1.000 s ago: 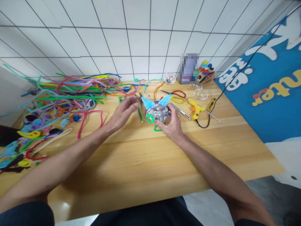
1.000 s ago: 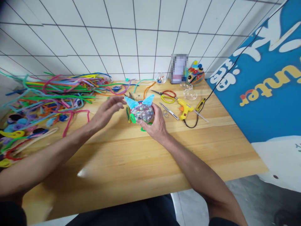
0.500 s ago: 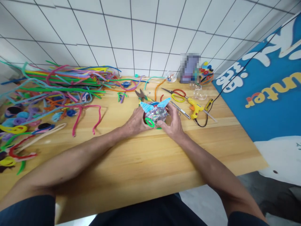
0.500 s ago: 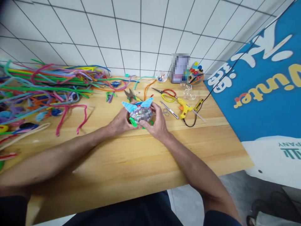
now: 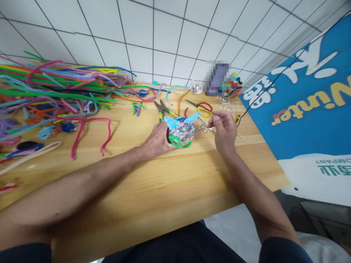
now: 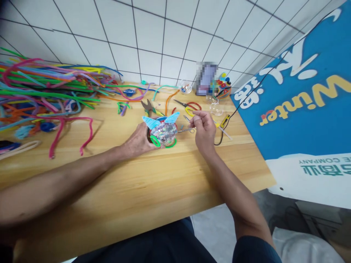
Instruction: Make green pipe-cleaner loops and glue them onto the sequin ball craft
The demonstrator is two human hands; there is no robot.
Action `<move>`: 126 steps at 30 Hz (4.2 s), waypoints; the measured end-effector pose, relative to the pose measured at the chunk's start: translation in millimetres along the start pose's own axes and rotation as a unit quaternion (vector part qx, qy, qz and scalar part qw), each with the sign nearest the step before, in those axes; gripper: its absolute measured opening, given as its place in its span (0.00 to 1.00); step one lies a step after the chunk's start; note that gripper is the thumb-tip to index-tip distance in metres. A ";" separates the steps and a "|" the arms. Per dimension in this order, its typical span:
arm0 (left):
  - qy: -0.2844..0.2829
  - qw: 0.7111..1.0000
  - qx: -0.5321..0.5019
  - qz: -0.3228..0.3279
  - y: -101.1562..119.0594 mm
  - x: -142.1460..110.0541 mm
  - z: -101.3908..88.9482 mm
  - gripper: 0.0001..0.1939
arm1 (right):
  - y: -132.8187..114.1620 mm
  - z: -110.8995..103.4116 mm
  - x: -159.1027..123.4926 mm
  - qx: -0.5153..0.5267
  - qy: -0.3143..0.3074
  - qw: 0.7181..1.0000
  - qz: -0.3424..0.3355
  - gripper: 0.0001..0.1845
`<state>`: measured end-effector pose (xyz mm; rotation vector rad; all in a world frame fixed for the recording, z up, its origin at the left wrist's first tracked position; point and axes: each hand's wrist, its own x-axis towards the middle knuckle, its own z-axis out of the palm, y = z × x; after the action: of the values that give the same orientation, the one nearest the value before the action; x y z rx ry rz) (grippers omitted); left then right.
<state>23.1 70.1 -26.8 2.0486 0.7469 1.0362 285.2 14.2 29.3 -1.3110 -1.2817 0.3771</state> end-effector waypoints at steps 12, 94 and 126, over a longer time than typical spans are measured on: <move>0.000 1.000 0.021 0.015 0.1 -1.0 0.9 0.50 | 1.4 -7.1 -52.2 -0.072 -0.044 0.996 -0.019 0.13; -0.042 0.993 0.109 0.009 5.8 -4.4 -8.7 0.38 | -6.1 41.2 -47.5 0.082 -0.086 0.991 0.068 0.17; -0.043 0.995 0.078 0.036 1.1 -8.1 -11.0 0.38 | -10.9 43.9 -55.8 0.090 -0.079 0.991 0.058 0.15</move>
<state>9.9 67.1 -24.7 2.2528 0.7344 0.9475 224.8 -13.2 1.5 -1.2229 -1.2737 0.6748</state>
